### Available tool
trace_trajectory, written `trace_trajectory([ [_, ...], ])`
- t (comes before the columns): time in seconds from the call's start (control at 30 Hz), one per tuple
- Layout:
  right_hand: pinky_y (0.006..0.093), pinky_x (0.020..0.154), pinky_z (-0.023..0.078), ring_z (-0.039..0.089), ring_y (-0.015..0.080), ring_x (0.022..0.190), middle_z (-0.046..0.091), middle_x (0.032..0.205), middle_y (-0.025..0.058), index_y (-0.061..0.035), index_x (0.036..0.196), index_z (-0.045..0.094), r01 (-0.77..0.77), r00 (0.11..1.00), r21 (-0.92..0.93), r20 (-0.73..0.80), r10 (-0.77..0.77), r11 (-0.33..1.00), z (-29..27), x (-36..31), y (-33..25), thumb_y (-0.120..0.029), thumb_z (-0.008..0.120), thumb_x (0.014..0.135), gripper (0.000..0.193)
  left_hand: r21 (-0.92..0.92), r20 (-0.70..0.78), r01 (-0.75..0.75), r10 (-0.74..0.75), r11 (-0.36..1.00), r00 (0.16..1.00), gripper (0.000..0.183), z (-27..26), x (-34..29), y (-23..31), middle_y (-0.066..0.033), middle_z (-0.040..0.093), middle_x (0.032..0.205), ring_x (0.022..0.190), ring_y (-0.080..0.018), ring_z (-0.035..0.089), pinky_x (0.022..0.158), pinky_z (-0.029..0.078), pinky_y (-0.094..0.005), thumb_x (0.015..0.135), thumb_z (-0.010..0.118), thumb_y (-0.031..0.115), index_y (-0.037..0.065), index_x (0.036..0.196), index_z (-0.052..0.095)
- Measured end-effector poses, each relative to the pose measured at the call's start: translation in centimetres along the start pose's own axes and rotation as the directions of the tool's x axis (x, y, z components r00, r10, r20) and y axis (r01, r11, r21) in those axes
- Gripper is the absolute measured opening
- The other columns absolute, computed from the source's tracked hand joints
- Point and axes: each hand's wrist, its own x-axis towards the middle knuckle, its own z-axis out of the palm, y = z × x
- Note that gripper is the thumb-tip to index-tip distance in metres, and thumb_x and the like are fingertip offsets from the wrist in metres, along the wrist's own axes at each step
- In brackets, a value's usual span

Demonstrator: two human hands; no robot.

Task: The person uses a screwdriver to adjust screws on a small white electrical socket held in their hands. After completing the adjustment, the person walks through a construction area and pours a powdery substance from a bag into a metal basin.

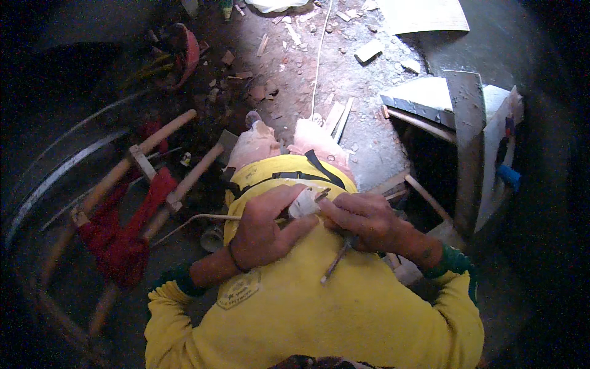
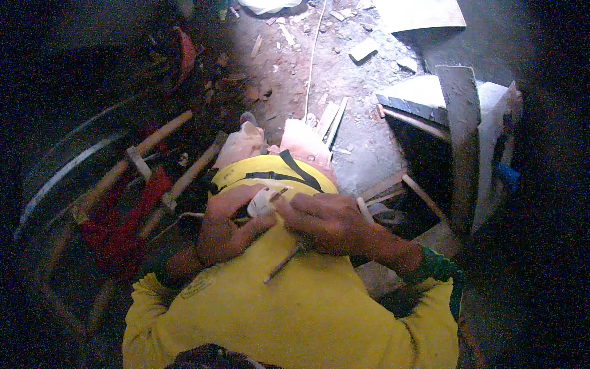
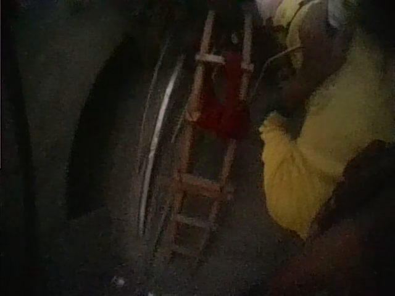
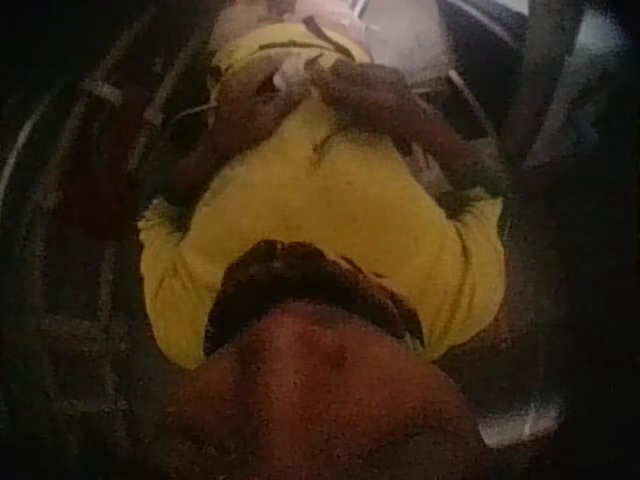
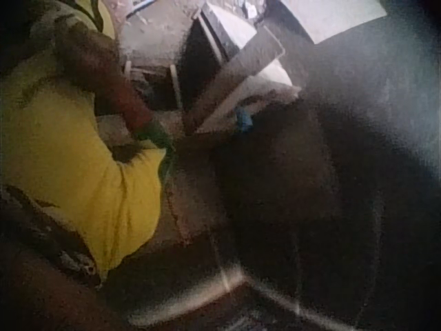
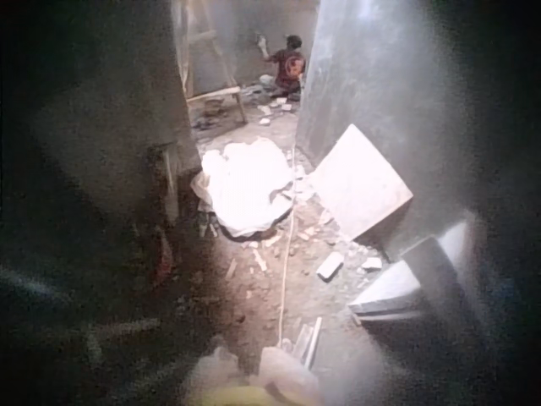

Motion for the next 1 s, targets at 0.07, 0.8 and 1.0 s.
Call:
trace_trajectory([
  [0.07, 0.0342, 0.05, 0.048, 0.063, 0.0215, 0.062, 0.064, 0.081, 0.0094, 0.0002, 0.116, 0.065, -0.081, 0.992, 0.035, -0.099, 0.084, 0.996, -0.4, 0.3, 0.2, -0.009, 0.071, 0.082, 0.035, -0.074, 0.079, 0.062, -0.056, 0.995, 0.995, 0.038, -0.1, 0.5, -0.3, -0.0144, 0.065, 0.093, 0.082, -0.0241, 0.064, 0.075, 0.051, -0.0327, 0.083, 0.075, 0.015, -0.002, 0.114, 0.061],
  [0.8, 0.0422, 0.067, 0.053, 0.068, 0.0324, 0.077, 0.068, 0.081, 0.0118, -0.0092, 0.093, 0.069, -0.294, 0.893, 0.228, 0.412, 0.182, 0.928, -1.9, 4.5, 3.2, -0.026, 0.073, 0.08, 0.022, -0.223, 0.613, 0.188, -0.012, 0.957, 0.79, 0.044, -3.2, 2.5, -4.1, -0.0102, 0.069, 0.103, 0.088, -0.0154, 0.063, 0.079, 0.05, -0.0319, 0.093, 0.068, 0.028, 0.002, 0.128, 0.059],
  [1.0, 0.0468, 0.057, 0.051, 0.065, 0.0362, 0.069, 0.062, 0.082, 0.0109, -0.008, 0.097, 0.058, -0.127, 0.912, 0.141, 0.407, 0.059, 0.982, -2.4, 4.2, 1.4, -0.023, 0.07, 0.081, 0.026, -0.268, 0.567, 0.103, 0.07, 0.958, 0.821, 0.041, -2.4, 2.0, -4.7, -0.0179, 0.069, 0.106, 0.09, -0.0299, 0.068, 0.078, 0.051, -0.0349, 0.088, 0.068, 0.022, 0.003, 0.124, 0.061],
])
